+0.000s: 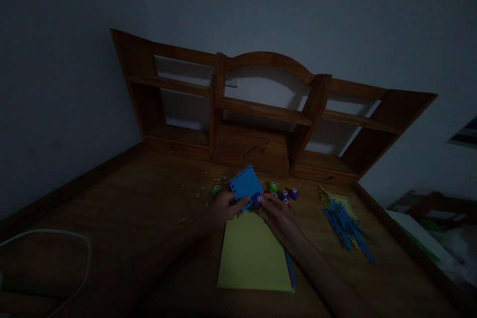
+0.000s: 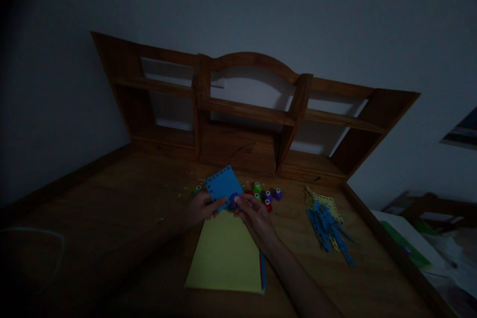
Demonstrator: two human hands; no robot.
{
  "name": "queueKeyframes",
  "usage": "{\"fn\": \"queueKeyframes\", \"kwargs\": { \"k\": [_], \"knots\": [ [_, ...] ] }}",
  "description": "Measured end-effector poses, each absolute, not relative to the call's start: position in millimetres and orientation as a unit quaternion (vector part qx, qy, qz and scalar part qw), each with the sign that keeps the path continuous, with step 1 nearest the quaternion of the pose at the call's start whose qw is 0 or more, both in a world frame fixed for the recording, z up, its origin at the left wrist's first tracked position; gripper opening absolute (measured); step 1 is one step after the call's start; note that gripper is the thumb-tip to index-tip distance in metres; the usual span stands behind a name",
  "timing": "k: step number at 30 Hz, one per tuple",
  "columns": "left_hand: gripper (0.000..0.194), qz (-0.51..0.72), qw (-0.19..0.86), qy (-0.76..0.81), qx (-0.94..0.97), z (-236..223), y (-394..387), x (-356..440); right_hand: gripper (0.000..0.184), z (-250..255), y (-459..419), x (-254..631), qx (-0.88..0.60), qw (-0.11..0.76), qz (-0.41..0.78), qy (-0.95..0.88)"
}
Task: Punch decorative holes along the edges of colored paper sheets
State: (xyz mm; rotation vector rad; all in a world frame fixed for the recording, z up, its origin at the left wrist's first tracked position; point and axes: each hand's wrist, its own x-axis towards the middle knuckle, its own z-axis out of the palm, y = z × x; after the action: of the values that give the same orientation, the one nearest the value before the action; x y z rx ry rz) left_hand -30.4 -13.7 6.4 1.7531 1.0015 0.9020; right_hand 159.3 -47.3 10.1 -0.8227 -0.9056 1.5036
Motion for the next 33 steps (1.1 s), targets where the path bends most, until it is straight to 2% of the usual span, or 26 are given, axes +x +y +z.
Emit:
{"fn": "queueKeyframes", "kwargs": {
  "k": [7,33],
  "knots": [
    [0.045,0.344,0.458,0.411,0.710,4.7,-13.2,-30.7,0.014,9.4,-47.7,161.7,-0.343,0.561,0.648,-0.385],
    [0.046,0.344,0.444,0.404,0.722,5.3,-12.7,-30.0,0.015,12.2,-49.9,159.9,-0.338,0.546,0.665,-0.382]
  ]
}}
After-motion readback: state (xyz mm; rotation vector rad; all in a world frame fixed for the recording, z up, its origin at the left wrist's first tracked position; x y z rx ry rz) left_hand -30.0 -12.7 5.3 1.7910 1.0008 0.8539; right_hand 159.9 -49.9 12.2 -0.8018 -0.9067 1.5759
